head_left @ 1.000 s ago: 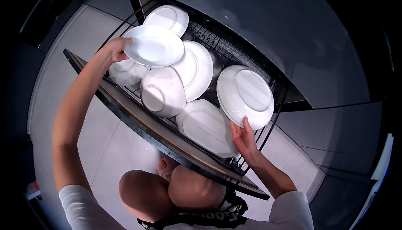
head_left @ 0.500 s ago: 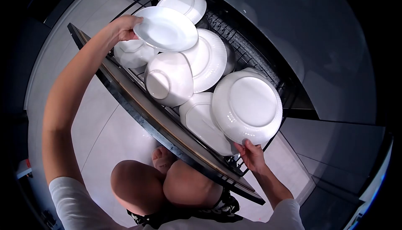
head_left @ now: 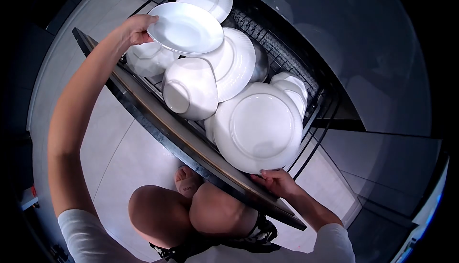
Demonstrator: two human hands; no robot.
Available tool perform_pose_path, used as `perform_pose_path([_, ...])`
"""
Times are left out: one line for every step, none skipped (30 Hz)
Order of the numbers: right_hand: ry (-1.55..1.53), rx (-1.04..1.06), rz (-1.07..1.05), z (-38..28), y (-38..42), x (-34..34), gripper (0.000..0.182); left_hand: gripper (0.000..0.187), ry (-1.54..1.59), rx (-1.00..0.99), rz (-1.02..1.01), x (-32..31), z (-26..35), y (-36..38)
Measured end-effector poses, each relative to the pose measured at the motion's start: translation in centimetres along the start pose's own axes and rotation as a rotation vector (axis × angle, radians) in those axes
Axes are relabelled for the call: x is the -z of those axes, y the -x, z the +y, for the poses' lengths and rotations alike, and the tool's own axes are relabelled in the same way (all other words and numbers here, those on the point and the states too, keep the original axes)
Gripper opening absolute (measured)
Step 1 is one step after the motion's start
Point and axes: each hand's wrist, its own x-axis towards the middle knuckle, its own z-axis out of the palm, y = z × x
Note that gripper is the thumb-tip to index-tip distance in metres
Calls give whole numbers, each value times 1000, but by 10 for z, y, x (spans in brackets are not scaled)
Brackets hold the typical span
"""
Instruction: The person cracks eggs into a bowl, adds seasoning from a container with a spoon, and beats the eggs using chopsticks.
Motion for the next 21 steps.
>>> perform_pose_path([-25,-16,1,2,-2,0,47,30,13,-3,-8,0,0,1])
perform_pose_path([-51,-34,-1,3,-3,0,43,29,-1,-5,4,0,1,1])
perform_pose_path([-34,-63,29,2,-2,1,42,29,-14,-7,17,0,2,2])
perform_pose_path([-18,-93,57,0,0,3,41,29,-28,-8,31,-1,1,3])
perform_pose_path([-1,-123,86,-2,2,3,40,29,-26,-8,21,-1,1,4])
perform_pose_path([9,-125,96,-4,4,2,41,30,-23,-10,10,-1,2,5])
perform_pose_path([19,-129,106,-5,5,-1,41,30,-22,-11,0,-1,2,5])
perform_pose_path([29,-134,116,-5,5,-1,41,30,-31,-22,9,-1,2,5])
perform_pose_path([6,-146,130,-5,3,2,41,30,-39,-33,18,0,3,6])
perform_pose_path([-18,-160,146,-5,1,7,41,30,-47,-40,25,0,3,6])
perform_pose_path([-42,-171,161,-4,0,10,42,30,-44,-51,9,0,4,7])
perform_pose_path([-18,-168,159,-6,0,7,43,30,-38,-61,-9,0,4,7])
perform_pose_path([6,-164,155,-10,2,-1,44,30,-32,-72,-27,2,5,8])
perform_pose_path([32,-160,150,-12,2,-5,45,30,-28,-75,-19,3,6,7])
perform_pose_path([58,-166,147,-13,1,-6,49,30,-22,-79,-10,3,7,9])
perform_pose_path([83,-172,145,-13,2,-5,53,30,-17,-82,-3,3,8,11])
perform_pose_path([106,-180,144,-15,3,-5,57,31,-3,-74,-5,3,10,13])
perform_pose_path([132,-205,169,-17,3,-5,54,32,8,-67,-8,3,13,17])
perform_pose_path([154,-231,193,-19,5,-8,51,33,17,-57,-13,3,14,20])
perform_pose_path([174,-257,219,-21,8,-11,48,33,17,-53,-21,4,14,22])
perform_pose_path([231,-279,228,-24,12,-16,47,32,17,-50,-31,6,15,26])
